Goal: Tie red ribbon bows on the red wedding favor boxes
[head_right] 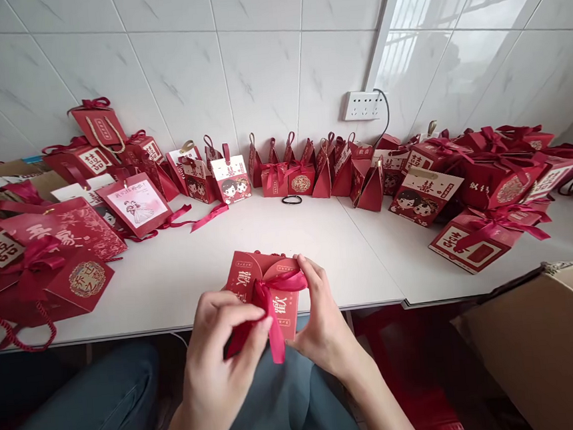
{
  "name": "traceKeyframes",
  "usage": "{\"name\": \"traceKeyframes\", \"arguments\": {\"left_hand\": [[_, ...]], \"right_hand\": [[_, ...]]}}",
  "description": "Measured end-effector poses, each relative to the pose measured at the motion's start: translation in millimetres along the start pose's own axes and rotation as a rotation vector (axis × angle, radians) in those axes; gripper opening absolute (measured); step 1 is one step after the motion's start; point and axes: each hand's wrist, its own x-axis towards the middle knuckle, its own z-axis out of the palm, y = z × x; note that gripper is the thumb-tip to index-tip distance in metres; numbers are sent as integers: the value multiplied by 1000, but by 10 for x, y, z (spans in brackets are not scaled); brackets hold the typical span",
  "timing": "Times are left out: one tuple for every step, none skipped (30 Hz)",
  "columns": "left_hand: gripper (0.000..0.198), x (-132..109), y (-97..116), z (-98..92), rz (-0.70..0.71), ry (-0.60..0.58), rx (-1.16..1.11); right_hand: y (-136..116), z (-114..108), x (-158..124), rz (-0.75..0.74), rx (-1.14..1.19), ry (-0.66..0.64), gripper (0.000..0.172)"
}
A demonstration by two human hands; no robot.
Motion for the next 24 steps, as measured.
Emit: {"name": "traceKeyframes", "arguments": {"left_hand": [[12,-15,46,15,58,18,31],[14,-24,83,29,98,37,49],[15,-28,114,41,127,55,52],[15,-26,139,49,146,68,47],[16,-19,161,54,157,74,37],[16,-9,182,55,167,79,27],[17,3,202,53,175,82,22],[18,16,224,48,181,83,22],[18,28,246,42,188,81,26],[18,38,268,36,192,73,33],[17,46,290,30,197,62,40],[16,51,310,26,201,50,45],[16,55,328,23,205,41,46],[16,57,344,22,211,33,43],[15,57,356,23,216,26,36],[16,56,367,23,223,18,30],[16,54,375,24,231,8,24],[16,51,382,23,238,-6,18],[16,47,387,20,244,-23,15],[18,42,391,16,249,-38,15],[19,36,394,11,252,-51,17],[21,30,397,5,256,-62,17],[23,25,399,1,257,-72,15],[24,21,400,-2,258,-82,12]], "right_hand": [[-17,-14,-4,-28,-11,24,94],[-31,-28,-9,-51,-20,43,94],[-42,-42,-16,-66,-25,59,94],[-52,-56,-25,-76,-24,74,95],[-61,-70,-36,-81,-21,87,95],[-71,-85,-48,-84,-19,97,95],[-83,-101,-62,-84,-18,104,95],[-96,-117,-75,-87,-19,112,95],[-110,-134,-88,-90,-22,120,95],[-126,-151,-100,-92,-27,128,95],[-142,-168,-111,-94,-31,134,94],[-157,-184,-120,-94,-31,140,94],[-171,-200,-129,-93,-30,145,94],[-183,-214,-136,-88,-26,149,93],[-192,-226,-144,-82,-19,154,92],[-198,-238,-150,-79,-13,161,92],[-201,-249,-157,-78,-8,167,91],[-202,-259,-164,-80,-7,174,92],[-202,-268,-172,-85,-9,179,92],[-202,-278,-180,-87,-15,184,93],[-203,-287,-188,-88,-23,186,94],[-206,-295,-196,-87,-31,188,95],[-211,-304,-204,-87,-41,191,95],[-219,-312,-211,-87,-51,194,96]]}}
